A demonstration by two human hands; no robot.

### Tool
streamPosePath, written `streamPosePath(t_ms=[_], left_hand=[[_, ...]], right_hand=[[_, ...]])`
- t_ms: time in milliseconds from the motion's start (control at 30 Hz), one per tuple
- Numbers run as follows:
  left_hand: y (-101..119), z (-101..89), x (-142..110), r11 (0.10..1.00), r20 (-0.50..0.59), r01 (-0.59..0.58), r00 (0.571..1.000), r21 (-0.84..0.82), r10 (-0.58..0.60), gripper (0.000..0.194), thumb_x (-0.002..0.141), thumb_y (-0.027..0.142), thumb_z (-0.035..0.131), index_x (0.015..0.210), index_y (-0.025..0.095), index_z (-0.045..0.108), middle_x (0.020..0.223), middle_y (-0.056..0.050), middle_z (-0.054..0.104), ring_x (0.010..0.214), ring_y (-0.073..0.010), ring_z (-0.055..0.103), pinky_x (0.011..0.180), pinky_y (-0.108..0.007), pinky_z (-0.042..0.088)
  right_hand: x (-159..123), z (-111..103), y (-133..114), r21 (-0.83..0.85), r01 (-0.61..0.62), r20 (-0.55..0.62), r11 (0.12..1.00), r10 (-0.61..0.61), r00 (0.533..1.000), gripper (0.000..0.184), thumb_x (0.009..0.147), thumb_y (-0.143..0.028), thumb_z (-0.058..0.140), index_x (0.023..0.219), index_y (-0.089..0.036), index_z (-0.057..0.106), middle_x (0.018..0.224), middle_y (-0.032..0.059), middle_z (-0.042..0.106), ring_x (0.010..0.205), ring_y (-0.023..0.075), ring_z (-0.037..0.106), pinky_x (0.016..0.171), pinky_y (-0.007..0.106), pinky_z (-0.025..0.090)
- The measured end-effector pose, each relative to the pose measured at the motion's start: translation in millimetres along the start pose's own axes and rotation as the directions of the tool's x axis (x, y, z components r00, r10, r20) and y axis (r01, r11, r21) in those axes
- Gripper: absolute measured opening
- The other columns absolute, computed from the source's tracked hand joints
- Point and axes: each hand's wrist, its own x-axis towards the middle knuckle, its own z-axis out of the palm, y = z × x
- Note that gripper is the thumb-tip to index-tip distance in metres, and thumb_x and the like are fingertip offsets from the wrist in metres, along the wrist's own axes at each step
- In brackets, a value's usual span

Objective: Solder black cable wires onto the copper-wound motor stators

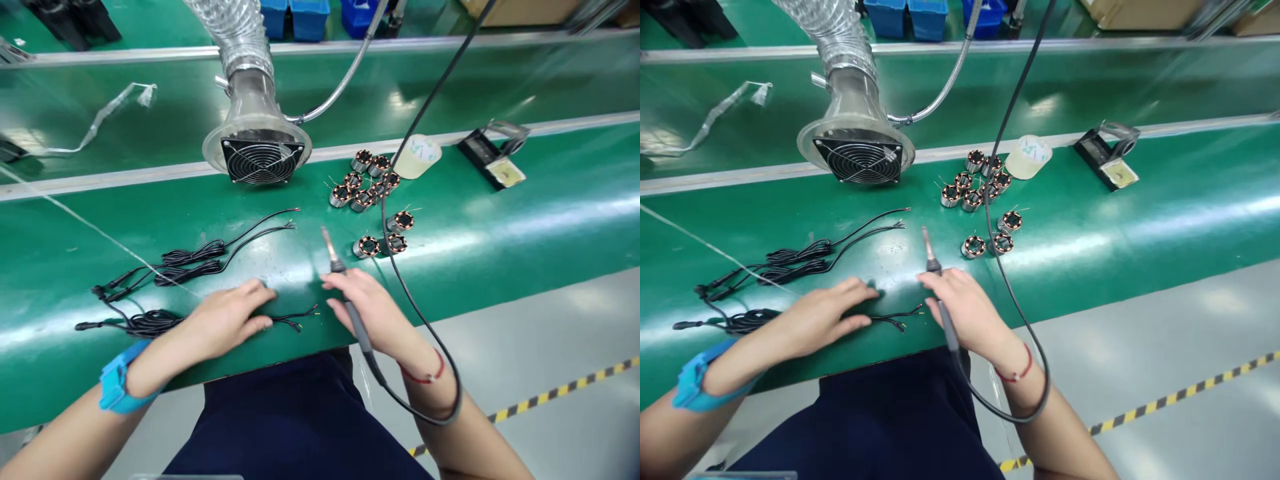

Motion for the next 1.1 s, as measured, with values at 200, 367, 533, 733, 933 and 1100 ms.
streamPosePath(t_ms=[200,367,533,733,933,1100], left_hand=[[-47,-51.9,59,0.950,-0.281,0.312,0.914,0.025,-0.293,0.039,0.093,0.038,0.043,0.125,0.018,0.055,0.125,-0.013,0.055,0.104,-0.0270,0.062,0.086,-0.039,0.050],[-58,-56.7,90,0.934,-0.227,0.353,0.915,0.053,-0.333,0.023,0.087,0.025,0.042,0.098,0.019,0.061,0.095,-0.009,0.068,0.080,-0.0222,0.063,0.067,-0.032,0.047],[-42,-39.5,64,0.959,-0.099,0.283,0.955,0.013,-0.281,0.018,0.086,0.024,0.041,0.085,0.020,0.058,0.089,-0.006,0.069,0.077,-0.0192,0.061,0.064,-0.029,0.042],[-22,-17.5,35,0.979,0.020,0.202,0.979,-0.005,-0.202,0.020,0.089,0.023,0.037,0.086,0.021,0.057,0.097,-0.005,0.064,0.080,-0.0197,0.059,0.070,-0.031,0.042],[-32,-34.8,36,0.934,-0.075,0.073,0.992,-0.349,-0.105,0.040,0.094,0.048,0.040,0.097,0.020,0.068,0.100,-0.005,0.066,0.092,-0.0201,0.061,0.087,-0.032,0.046],[-34,-43.8,60,0.814,-0.075,0.139,0.973,-0.564,-0.218,0.036,0.093,0.037,0.040,0.096,0.016,0.069,0.084,-0.005,0.069,0.069,-0.0155,0.061,0.070,-0.029,0.049]], right_hand=[[-13,-45,22,-0.316,-0.166,-0.241,0.934,0.091,0.966,0.031,0.091,-0.019,0.051,0.122,-0.020,0.052,0.098,0.0102,0.067,0.084,0.0273,0.063,0.074,0.044,0.053],[-6,-36,44,-0.393,-0.187,-0.169,0.900,0.130,0.977,0.031,0.091,-0.016,0.045,0.121,-0.016,0.053,0.100,0.0132,0.066,0.091,0.0297,0.060,0.076,0.044,0.050],[13,-15,55,-0.441,-0.216,-0.169,0.871,0.155,0.973,0.034,0.091,-0.021,0.051,0.125,-0.014,0.055,0.095,0.0122,0.069,0.086,0.0290,0.054,0.079,0.044,0.047],[49,7,47,-0.356,-0.101,-0.116,0.929,0.063,0.991,0.034,0.094,-0.018,0.048,0.126,-0.017,0.057,0.097,0.0108,0.070,0.097,0.0288,0.052,0.078,0.041,0.042],[71,11,27,-0.116,0.071,-0.023,0.991,-0.075,0.997,0.041,0.090,-0.007,0.042,0.127,-0.022,0.053,0.106,0.0082,0.068,0.104,0.0257,0.052,0.089,0.042,0.044],[77,8,18,-0.009,-0.003,-0.009,1.000,0.003,1.000,0.051,0.084,-0.012,0.054,0.133,-0.018,0.043,0.115,0.0119,0.063,0.106,0.0271,0.058,0.093,0.047,0.050]])
